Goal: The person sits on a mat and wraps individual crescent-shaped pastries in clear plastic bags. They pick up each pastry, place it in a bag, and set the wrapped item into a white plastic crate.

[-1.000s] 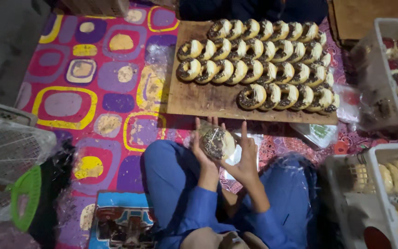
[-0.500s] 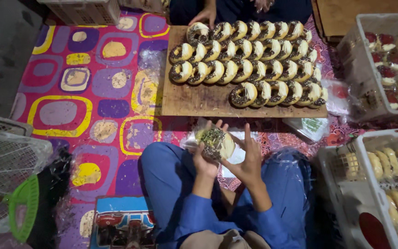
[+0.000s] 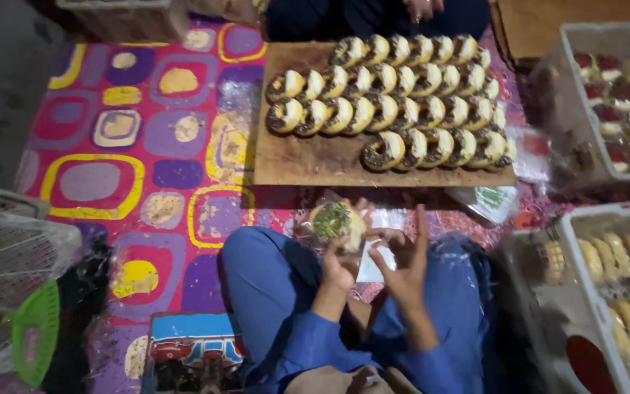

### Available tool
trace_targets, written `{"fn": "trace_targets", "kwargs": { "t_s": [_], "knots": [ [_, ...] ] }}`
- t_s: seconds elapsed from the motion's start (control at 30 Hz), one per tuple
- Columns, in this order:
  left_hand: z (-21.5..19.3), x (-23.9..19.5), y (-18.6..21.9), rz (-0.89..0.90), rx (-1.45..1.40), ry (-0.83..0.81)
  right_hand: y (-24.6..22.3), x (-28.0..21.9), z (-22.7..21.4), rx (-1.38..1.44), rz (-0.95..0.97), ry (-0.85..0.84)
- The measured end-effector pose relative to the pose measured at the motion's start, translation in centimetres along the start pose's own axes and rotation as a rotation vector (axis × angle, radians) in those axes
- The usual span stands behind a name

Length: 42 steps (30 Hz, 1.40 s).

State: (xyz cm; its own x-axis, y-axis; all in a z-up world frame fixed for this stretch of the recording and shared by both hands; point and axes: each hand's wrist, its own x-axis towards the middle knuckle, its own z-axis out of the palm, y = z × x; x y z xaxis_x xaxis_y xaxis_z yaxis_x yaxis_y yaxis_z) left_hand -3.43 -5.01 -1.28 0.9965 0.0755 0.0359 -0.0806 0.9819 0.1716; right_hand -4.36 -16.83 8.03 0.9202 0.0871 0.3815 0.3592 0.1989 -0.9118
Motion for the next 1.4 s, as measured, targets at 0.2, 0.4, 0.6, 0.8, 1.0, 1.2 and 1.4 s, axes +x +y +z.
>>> {"fn": "trace_targets", "kwargs": {
  "t_s": [0.2,0.4,0.6,0.8,1.0,1.2,1.4],
  "knots": [
    [-5.3,-0.7,0.9,0.299,0.529,0.377,-0.4,2.0,-1.2,-0.420,0.009,-0.458],
    [3.0,1.4,7.0,0.457,1.795,-0.472,-2.3,4.9,-4.8,-0.409,0.086,-0.554],
    [12.5,-1.5,9.4,0.799,2.070,-0.702,-2.9,4.7,-3.7,-0.033,0.166,-0.289],
    [15.1,-3.3,9.4,0.644,1.864,-0.296,-2.3,5.0,-2.2,-0.566,-0.604,-0.475],
    [15.9,-4.0,13.3,0.843,2.053,-0.633,7.1,2.0,-6.9,-1.194,-1.099,-0.254],
    [11.9,-3.6,15.1,0.739,1.679,-0.191,11.7,4.7,-11.7,-1.277,0.004,-0.785],
    [3.6,-0.6,12.1,0.310,1.430,0.390,11.3,3.8,0.6,0.213,0.008,-0.635]
  ]
}}
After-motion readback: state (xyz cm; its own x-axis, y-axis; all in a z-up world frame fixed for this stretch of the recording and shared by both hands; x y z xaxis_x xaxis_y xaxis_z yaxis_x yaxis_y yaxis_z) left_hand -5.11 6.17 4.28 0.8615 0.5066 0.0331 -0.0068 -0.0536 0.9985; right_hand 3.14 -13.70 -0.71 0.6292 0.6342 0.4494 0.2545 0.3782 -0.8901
